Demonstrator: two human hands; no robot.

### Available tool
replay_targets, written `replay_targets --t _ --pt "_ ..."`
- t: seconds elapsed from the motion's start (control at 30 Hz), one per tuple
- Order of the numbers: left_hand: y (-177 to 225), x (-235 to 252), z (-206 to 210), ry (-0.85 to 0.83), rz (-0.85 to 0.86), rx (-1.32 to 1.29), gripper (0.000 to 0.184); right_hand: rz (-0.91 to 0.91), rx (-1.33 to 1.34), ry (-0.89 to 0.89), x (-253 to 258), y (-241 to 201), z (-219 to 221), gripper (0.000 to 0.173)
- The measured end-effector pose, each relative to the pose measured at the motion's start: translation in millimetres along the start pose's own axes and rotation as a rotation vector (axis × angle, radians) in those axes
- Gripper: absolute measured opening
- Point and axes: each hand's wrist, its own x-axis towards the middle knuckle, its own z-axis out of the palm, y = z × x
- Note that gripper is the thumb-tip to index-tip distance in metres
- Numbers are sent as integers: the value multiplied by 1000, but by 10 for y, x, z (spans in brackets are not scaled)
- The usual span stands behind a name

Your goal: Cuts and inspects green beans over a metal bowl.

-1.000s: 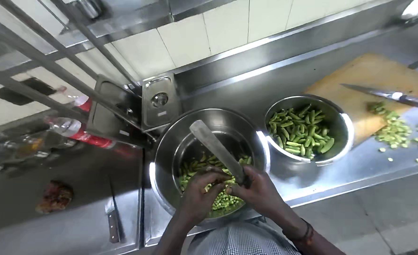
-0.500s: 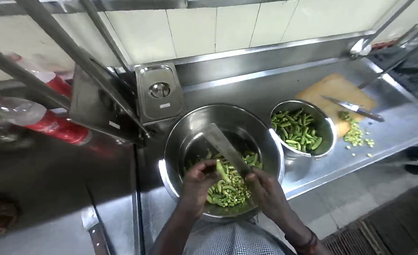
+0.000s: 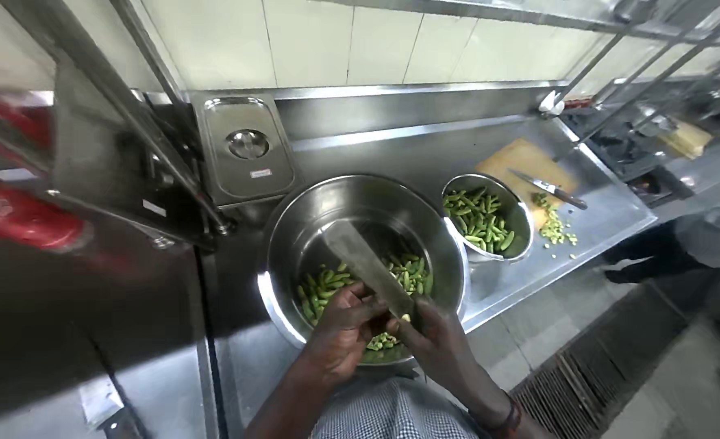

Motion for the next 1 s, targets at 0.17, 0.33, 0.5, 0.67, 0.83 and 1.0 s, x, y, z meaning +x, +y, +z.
replay_targets --t 0.17,0.33,0.5,0.67,0.83,1.0 --pt "-35 48 32 189 173 -28 20 -64 26 -41 68 202 -193 41" --pt "135 134 21 364 331 138 22 -41 -53 28 136 563 -482 39" --pt "170 509 126 317 297 1305 14 83 -22 3 125 761 -667 45" --pt "-9 934 153 142 -182 2148 32 97 60 32 53 914 -757 40" --pt "-127 1216 -198 72 -289 2149 34 137 119 81 -2 1049 -836 34" --pt "-61 1002 -158 69 30 1856 22 203 205 37 3 1062 -836 34"
